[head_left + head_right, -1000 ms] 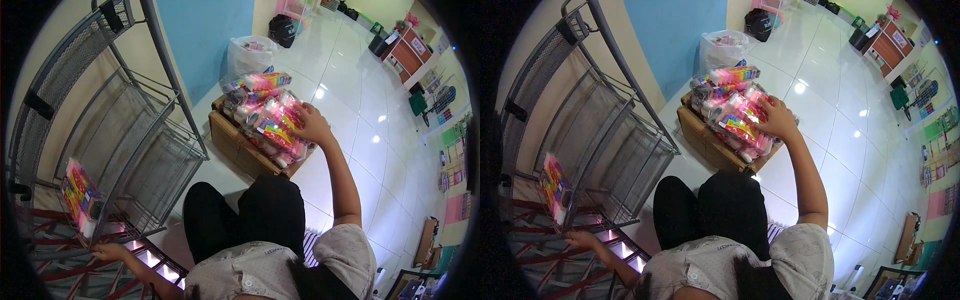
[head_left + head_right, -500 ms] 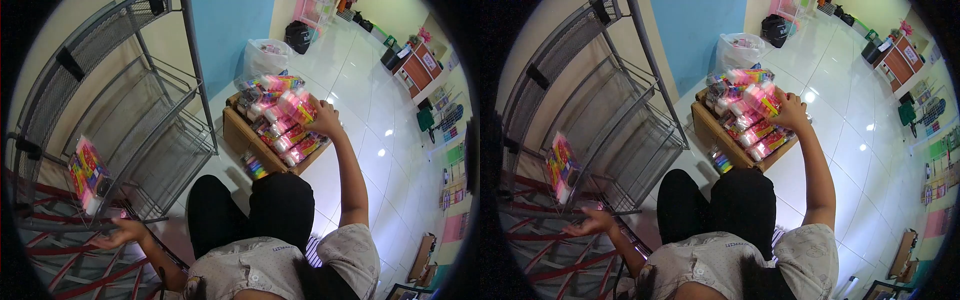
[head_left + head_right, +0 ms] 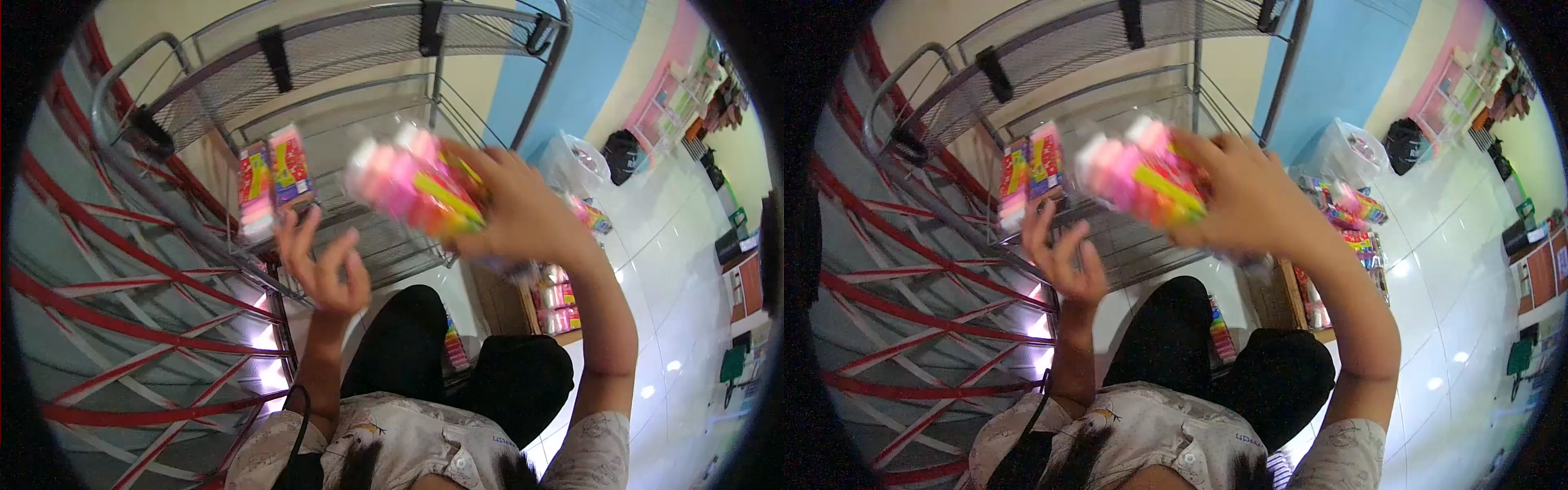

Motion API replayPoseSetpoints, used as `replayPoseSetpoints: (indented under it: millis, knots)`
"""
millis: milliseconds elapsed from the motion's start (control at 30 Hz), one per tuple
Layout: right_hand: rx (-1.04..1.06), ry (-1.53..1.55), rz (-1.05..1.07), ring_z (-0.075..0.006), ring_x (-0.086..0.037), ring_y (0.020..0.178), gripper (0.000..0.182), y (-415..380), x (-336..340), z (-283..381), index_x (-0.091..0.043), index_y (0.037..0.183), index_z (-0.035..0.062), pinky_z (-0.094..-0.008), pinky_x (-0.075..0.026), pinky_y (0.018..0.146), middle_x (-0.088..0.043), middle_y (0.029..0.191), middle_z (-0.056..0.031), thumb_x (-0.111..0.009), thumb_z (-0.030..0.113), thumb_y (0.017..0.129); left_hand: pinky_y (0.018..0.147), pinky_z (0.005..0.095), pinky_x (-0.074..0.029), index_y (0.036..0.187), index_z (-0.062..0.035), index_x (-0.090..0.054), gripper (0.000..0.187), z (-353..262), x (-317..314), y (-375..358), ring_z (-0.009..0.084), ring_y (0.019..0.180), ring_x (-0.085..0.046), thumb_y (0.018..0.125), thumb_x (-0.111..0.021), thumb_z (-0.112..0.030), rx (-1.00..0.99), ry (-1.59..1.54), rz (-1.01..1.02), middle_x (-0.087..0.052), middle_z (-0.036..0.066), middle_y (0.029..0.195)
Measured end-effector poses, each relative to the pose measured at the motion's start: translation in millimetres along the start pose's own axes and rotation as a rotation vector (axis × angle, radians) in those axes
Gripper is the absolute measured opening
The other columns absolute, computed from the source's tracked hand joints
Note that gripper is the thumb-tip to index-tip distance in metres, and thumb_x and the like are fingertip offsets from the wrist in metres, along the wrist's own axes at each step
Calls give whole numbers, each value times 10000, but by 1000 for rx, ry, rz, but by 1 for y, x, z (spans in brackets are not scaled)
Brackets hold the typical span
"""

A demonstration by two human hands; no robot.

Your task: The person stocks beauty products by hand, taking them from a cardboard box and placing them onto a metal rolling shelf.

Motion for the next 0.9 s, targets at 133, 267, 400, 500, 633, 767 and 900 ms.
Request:
replayPoseSetpoints:
  millis: [133,267,400,500,633,767,900]
  knots:
    - [-41,183,210,-355,-589,1116,931,97,-28,10,-530,1310,97,-473,-464,928,-618,1197,-198,-801,514,523,1104,548,-238,1025,-55,-655,216,31,23,26,385,1263,-434,826,-579,-91,18,178,132,-561,180,1249]
    - [-272,-285,162,-304,-609,1109,903,173,-49,3,-560,1293,131,-493,-490,875,-635,1213,-121,-798,587,552,993,521,-371,923,-107,-662,177,14,29,-16,340,1151,-532,772,-584,-55,-151,74,37,-620,118,1163]
    - [-371,-267,265,-296,-543,1220,946,187,-112,-6,-552,1316,141,-506,-434,959,-559,1339,-114,-665,777,625,908,458,-419,850,-84,-661,154,-31,-52,-84,308,1058,-556,703,-615,-81,-19,-447,504,-609,99,1092]
    - [-297,-158,184,-301,-501,1271,991,199,-138,10,-511,1351,88,-487,-410,1009,-504,1393,-145,-532,829,694,870,450,-477,941,-67,-664,236,-75,-118,-160,308,1044,-591,710,-656,-114,-192,-631,883,-628,105,1012]
    - [-215,170,104,-365,-423,1322,1009,191,-128,7,-398,1413,-16,-398,-373,1062,-410,1437,-241,-402,795,811,871,450,-481,983,-75,-660,253,-98,-200,-263,335,1054,-584,788,-627,-231,-27,-698,1389,-622,129,1043]
    - [-98,247,79,-352,-449,1303,963,162,-80,-27,-412,1396,-38,-387,-388,1041,-451,1399,-262,-439,749,842,980,588,-360,1233,-131,-579,405,-132,-256,-377,375,1275,-432,872,-560,-313,-309,-204,1743,-499,204,1325]
    - [-74,383,-100,-325,-595,1129,761,88,-14,-57,-542,1280,-25,-380,-445,980,-605,1223,-226,-598,601,852,1028,590,-320,1284,-150,-544,490,-162,-277,-437,360,1309,-394,850,-593,-372,-634,64,1597,-482,216,1337]
Point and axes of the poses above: each hand's wrist, its own y-axis towards the middle knuckle, its own x-axis out of the back of the hand, z = x × y, the point moved 10 cm from there along y, towards the middle knuckle
